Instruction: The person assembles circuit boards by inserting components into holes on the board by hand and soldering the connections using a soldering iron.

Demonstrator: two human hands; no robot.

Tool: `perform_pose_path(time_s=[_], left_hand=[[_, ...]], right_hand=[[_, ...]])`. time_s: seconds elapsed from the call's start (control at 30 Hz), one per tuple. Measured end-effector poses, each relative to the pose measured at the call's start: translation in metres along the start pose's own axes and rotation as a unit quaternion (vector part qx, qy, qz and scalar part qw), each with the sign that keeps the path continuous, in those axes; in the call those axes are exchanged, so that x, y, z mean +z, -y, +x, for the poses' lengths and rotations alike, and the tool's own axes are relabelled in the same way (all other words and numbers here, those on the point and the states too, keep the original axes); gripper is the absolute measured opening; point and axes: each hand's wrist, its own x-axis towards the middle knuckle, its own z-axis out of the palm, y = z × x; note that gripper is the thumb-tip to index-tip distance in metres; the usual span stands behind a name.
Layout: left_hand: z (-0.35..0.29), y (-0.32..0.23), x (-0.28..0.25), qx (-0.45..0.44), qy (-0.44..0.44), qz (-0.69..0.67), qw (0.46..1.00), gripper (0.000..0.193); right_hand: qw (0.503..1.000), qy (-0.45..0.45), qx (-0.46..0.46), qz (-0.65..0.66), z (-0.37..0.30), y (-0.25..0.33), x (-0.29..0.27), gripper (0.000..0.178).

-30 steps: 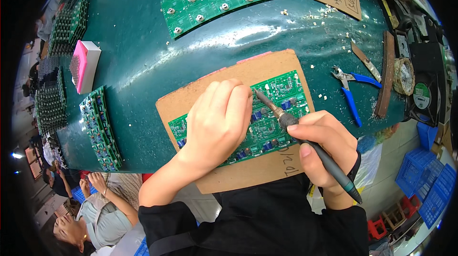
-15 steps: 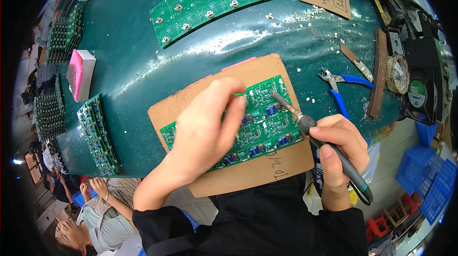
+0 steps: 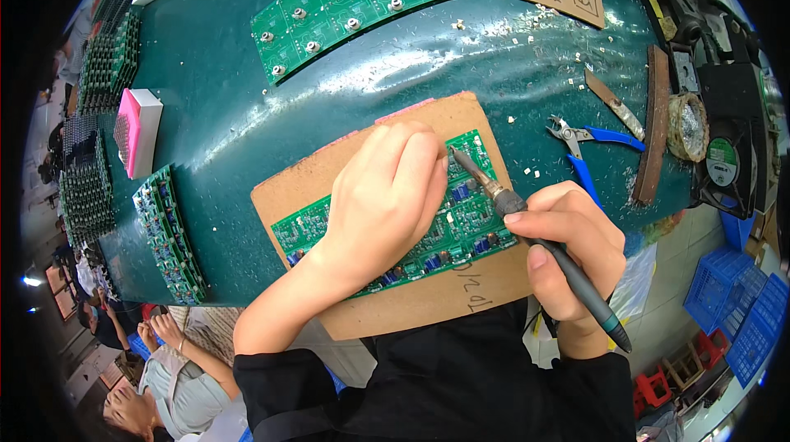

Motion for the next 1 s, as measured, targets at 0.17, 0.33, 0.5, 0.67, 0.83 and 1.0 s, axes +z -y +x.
perform_pose_path(time_s=[0.17, 0.33, 0.5, 0.67, 0.83, 1.0], left_hand=[[0.001, -0.002, 0.002, 0.034, -0.027, 0.032, 0.999, 0.021], [0.002, -0.001, 0.007, 0.064, -0.032, 0.080, 0.994, 0.021], [-0.005, -0.003, 0.000, 0.052, -0.035, 0.073, 0.995, 0.019], [-0.010, -0.004, -0.009, 0.038, -0.030, 0.030, 0.998, 0.015], [-0.025, 0.011, -0.042, 0.045, -0.048, -0.064, 0.996, 0.015], [-0.091, 0.010, -0.095, -0.229, -0.127, -0.183, 0.947, 0.012]], right_hand=[[1.000, -0.022, -0.015, 0.007, -0.006, -0.001, -0.005, 0.027], [1.000, -0.002, 0.012, 0.014, -0.005, -0.003, -0.004, 0.025], [0.984, -0.136, 0.057, -0.099, -0.027, -0.002, -0.021, 0.029], [0.838, -0.270, 0.077, -0.468, -0.048, -0.034, -0.078, 0.025], [0.839, -0.243, 0.103, -0.476, -0.056, -0.017, -0.065, 0.025], [0.973, -0.180, 0.014, -0.143, -0.072, 0.031, 0.016, 0.024]])
